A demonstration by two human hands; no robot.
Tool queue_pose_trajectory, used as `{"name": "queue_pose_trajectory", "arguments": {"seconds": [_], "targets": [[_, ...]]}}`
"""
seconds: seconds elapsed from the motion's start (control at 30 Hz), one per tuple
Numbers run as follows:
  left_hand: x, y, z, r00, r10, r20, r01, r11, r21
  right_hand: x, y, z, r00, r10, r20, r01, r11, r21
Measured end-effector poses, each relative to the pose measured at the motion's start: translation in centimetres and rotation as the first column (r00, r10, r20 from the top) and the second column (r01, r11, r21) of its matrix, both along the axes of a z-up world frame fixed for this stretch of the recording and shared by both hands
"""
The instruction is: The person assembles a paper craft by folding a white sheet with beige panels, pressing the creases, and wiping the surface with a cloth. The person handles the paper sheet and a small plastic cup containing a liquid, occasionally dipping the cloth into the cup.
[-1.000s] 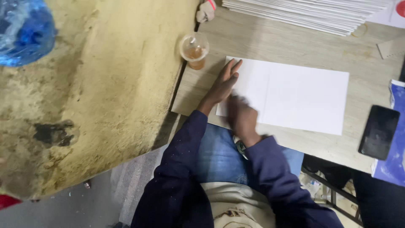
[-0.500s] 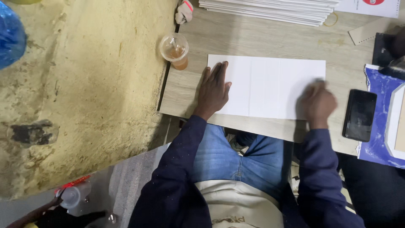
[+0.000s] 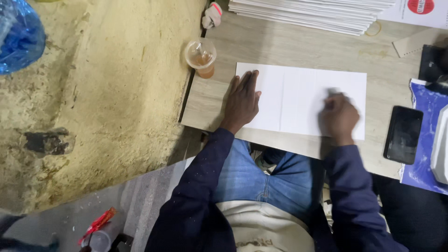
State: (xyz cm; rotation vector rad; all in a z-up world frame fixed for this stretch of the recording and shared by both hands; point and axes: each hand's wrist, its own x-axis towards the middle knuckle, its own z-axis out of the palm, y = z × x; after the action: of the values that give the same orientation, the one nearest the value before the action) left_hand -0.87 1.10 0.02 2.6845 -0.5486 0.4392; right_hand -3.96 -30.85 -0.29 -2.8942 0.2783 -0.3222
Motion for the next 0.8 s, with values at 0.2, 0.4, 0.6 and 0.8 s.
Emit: {"name": "queue_pose_trajectory", "arguments": {"seconds": [0.2, 0.4, 0.6, 0.8], "targets": [[-0.5, 0.8, 0.0, 0.997, -0.008, -0.076, 0.007, 1.0, -0.009, 1.5, 14.3, 4.4, 0.919, 0.366, -0.147, -0.347, 0.927, 0.14], [-1.1, 0.7, 1.1, 0.99, 0.008, -0.142, -0.013, 0.999, -0.032, 2.9, -6.6, -0.3, 0.991, -0.105, -0.084, 0.098, 0.992, -0.082], [0.3, -0.1, -0.7, 0.995, 0.008, -0.102, -0.024, 0.987, -0.16, -5.0, 8.1, 0.2, 0.983, 0.17, -0.075, -0.169, 0.985, 0.027], [-6.3, 3.7, 2.5, 0.912, -0.265, -0.313, -0.112, 0.573, -0.812, -8.9, 20.9, 3.6, 0.828, 0.561, -0.014, -0.509, 0.762, 0.401]]}}
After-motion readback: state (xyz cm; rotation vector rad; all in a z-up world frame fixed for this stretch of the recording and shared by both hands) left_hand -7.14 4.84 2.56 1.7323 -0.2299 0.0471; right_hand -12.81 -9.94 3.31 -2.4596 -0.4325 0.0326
